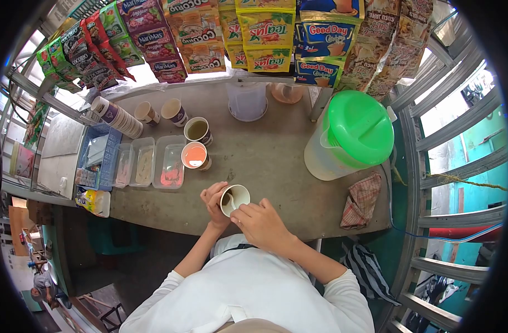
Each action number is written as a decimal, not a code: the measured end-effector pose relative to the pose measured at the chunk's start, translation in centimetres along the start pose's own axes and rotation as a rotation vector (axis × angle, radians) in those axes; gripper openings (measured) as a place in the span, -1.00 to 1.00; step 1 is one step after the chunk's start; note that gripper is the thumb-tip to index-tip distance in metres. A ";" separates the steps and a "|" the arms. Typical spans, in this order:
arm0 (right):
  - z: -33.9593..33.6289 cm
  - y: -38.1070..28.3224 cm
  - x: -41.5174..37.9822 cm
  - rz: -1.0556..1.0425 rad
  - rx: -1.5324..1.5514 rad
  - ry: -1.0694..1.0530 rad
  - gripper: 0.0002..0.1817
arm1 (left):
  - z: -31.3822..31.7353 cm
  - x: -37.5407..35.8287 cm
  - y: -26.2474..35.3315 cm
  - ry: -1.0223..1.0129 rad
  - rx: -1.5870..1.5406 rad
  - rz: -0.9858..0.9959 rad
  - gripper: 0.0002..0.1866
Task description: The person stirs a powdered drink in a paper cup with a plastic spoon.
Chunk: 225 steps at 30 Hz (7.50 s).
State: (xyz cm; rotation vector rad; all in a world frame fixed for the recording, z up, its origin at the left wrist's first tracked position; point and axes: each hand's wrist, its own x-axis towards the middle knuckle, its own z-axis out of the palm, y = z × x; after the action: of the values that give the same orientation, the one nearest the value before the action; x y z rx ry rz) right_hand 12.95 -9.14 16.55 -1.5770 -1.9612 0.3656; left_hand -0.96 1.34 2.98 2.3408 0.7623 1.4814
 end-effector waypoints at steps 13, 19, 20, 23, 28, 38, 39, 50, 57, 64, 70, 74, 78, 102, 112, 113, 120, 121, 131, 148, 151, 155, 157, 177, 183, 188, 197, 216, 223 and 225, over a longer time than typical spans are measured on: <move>2.1 2.6 -1.2 0.158 0.208 0.068 -0.81 | 1.3 -1.8 -0.7 -0.045 -0.058 -0.059 -0.36; 3.2 4.0 -1.9 0.267 0.290 0.162 -0.75 | 1.3 -1.6 -0.6 -0.127 0.001 -0.063 -0.31; 3.5 4.2 -2.0 0.290 0.302 0.189 -0.75 | 1.3 -1.5 -0.5 -0.135 0.013 -0.052 -0.30; 3.2 4.2 -1.8 0.276 0.303 0.133 -0.72 | 1.2 -1.3 -0.5 -0.156 0.046 -0.021 -0.30; 3.4 4.6 -1.6 0.253 0.292 0.120 -0.71 | 1.5 -1.4 -0.6 -0.144 0.038 -0.037 -0.27; 3.2 5.0 -0.9 0.206 0.308 0.138 -0.74 | 1.2 -1.2 -0.5 -0.169 0.019 -0.064 -0.22; 3.2 4.9 -0.9 0.208 0.296 0.144 -0.73 | 1.2 -1.2 -0.5 -0.174 0.011 -0.065 -0.22; 2.6 5.1 -1.2 0.248 0.230 0.221 -0.74 | 3.1 -1.3 0.1 -0.182 0.001 -0.104 -0.19; 2.2 6.0 -1.4 0.251 0.214 0.217 -0.70 | 3.4 -1.0 0.1 -0.216 0.024 -0.030 -0.19; 2.3 6.2 -1.2 0.245 0.276 0.176 -0.71 | 3.4 -0.8 0.0 -0.196 0.023 -0.050 -0.20; 2.0 6.2 -1.1 0.221 0.238 0.166 -0.72 | 3.3 -0.8 0.2 -0.193 -0.002 -0.057 -0.20; 2.6 6.3 -1.3 0.234 0.219 0.211 -0.72 | 3.4 -0.9 0.1 -0.185 0.001 -0.048 -0.16; 2.2 6.1 -1.2 0.232 0.272 0.175 -0.71 | 3.3 -0.9 0.2 -0.197 -0.006 -0.054 -0.16; 2.3 5.9 -1.4 0.273 0.265 0.197 -0.68 | 3.3 -0.8 0.0 -0.214 -0.004 -0.036 -0.21; 2.2 6.0 -1.4 0.272 0.274 0.194 -0.67 | 3.1 -0.6 0.4 -0.228 -0.013 -0.074 -0.18; 2.1 6.0 -1.5 0.273 0.299 0.182 -0.67 | 3.0 -0.5 0.4 -0.229 -0.011 -0.076 -0.18; 2.0 6.1 -1.5 0.278 0.302 0.195 -0.66 | 3.4 -1.4 -0.3 -0.219 -0.017 -0.078 -0.13; 2.3 6.3 -1.5 0.276 0.277 0.207 -0.66 | 3.4 -1.4 -0.3 -0.226 -0.010 -0.075 -0.12; 2.3 6.7 -1.8 0.280 0.324 0.225 -0.67 | 3.1 -0.8 0.4 -0.242 -0.024 -0.063 -0.03; 2.0 6.8 -2.1 0.282 0.304 0.201 -0.66 | 3.1 -1.1 0.2 -0.247 0.003 0.003 -0.07; 1.6 6.5 -2.0 0.273 0.290 0.170 -0.66 | 3.1 -1.0 0.3 -0.242 -0.013 -0.013 -0.05; 1.7 6.4 -1.9 0.284 0.304 0.206 -0.67 | 3.3 -0.9 0.3 -0.212 -0.055 -0.003 -0.03; 1.4 6.5 -1.8 0.265 0.305 0.176 -0.67 | 3.2 -0.7 0.3 -0.220 -0.052 -0.001 -0.03; 2.0 6.5 -2.1 0.301 0.293 0.214 -0.67 | 3.1 -1.1 0.1 -0.241 -0.048 0.008 -0.05; 2.0 6.5 -2.0 0.299 0.288 0.219 -0.68 | 2.8 -0.7 0.5 -0.267 -0.048 -0.010 -0.03; 1.9 6.5 -2.0 0.266 0.280 0.220 -0.68 | 2.9 -0.8 0.4 -0.262 -0.020 0.009 -0.07; 2.0 6.4 -2.1 0.288 0.249 0.261 -0.68 | 3.0 -1.1 0.3 -0.251 -0.062 -0.007 0.00; 2.2 6.5 -2.2 0.272 0.269 0.251 -0.67 | 3.4 -1.7 -0.2 -0.216 -0.041 0.015 -0.01; 1.9 6.6 -2.3 0.278 0.296 0.222 -0.71 | 3.2 -1.3 0.1 -0.228 -0.045 0.001 0.01; 1.8 6.5 -2.2 0.271 0.291 0.208 -0.72 | 3.1 -1.3 0.1 -0.243 -0.053 -0.006 0.01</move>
State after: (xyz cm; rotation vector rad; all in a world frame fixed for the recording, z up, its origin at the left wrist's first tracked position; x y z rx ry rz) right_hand 17.31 -9.26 10.93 -1.6175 -1.4679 0.5454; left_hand 1.39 0.74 0.70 2.4166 0.6567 1.1703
